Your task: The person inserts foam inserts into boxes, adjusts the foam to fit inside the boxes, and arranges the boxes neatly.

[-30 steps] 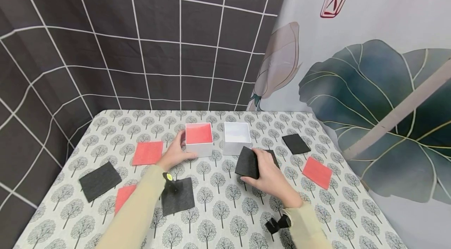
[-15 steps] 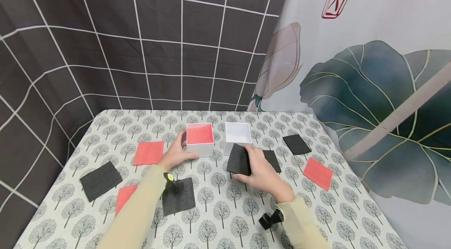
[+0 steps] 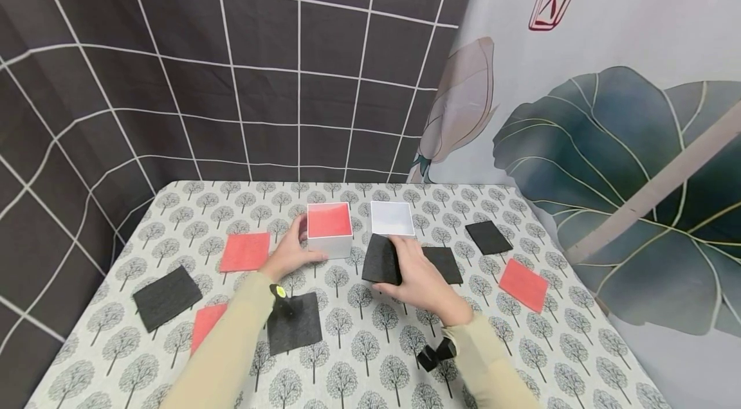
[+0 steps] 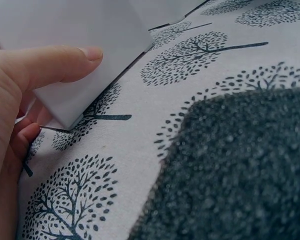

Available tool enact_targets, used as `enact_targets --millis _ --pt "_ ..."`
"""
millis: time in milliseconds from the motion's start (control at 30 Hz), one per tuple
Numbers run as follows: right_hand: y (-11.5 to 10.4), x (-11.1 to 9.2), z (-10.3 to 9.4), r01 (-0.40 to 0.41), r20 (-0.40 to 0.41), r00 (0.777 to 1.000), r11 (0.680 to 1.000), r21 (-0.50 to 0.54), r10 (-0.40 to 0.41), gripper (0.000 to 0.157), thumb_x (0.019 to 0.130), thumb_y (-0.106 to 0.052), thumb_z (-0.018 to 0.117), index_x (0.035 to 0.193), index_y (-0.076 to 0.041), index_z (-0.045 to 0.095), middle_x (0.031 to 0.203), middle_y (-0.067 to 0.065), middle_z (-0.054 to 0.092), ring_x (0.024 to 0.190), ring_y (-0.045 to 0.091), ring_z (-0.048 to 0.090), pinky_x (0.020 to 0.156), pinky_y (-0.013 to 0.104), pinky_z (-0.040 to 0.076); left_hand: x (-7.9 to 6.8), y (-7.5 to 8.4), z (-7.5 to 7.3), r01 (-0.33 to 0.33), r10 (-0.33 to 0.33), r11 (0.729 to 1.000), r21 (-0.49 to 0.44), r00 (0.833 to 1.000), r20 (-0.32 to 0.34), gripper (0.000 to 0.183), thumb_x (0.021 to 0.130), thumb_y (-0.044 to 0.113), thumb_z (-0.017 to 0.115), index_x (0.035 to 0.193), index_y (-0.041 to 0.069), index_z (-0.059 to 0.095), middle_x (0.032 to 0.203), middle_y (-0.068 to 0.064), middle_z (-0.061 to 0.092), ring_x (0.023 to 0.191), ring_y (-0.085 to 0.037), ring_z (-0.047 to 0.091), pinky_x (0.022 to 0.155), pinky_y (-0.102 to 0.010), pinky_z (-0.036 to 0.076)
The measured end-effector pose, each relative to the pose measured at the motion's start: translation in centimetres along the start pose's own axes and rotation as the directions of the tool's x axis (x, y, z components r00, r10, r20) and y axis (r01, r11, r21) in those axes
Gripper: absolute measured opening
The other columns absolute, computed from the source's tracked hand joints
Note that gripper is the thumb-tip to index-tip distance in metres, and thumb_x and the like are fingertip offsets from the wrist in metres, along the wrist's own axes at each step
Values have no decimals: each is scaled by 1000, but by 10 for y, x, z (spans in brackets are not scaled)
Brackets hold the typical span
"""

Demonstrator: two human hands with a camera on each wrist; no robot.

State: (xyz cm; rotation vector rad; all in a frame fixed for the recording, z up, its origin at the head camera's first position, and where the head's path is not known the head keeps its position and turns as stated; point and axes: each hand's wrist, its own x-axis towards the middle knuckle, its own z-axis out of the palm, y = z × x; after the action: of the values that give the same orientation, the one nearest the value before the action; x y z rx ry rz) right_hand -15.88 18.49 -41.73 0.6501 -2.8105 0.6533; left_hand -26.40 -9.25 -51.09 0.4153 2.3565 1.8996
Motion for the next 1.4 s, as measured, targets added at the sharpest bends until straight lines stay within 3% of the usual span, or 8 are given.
enact_targets --millis 600,967,1400 --pt "0 10 -5 26 9 1000 998 -49 -26 93 66 -41 81 137 -2 35 128 15 44 110 24 46 91 41 47 0 0 0 3 -3 1000 -1 1000 -16 115 54 24 90 145 13 21 135 -7 43 117 -27 47 97 -45 42" --pt "11 19 -9 0 31 1000 1000 -6 0 96 65 -39 83 139 -2 33 130 15 43 110 25 45 92 43 46 0 -3 0 13 -13 1000 -12 1000 -4 116 51 26 90 145 13 22 135 -8 43 117 -27 46 97 -46 42" --pt "31 35 -19 83 56 995 996 -26 -82 97 66 -35 82 140 1 30 131 22 39 114 31 42 96 47 43 -1 -1 0 22 -22 1000 -3 1000 -1 119 50 29 90 146 13 20 136 -7 42 118 -27 45 97 -44 42"
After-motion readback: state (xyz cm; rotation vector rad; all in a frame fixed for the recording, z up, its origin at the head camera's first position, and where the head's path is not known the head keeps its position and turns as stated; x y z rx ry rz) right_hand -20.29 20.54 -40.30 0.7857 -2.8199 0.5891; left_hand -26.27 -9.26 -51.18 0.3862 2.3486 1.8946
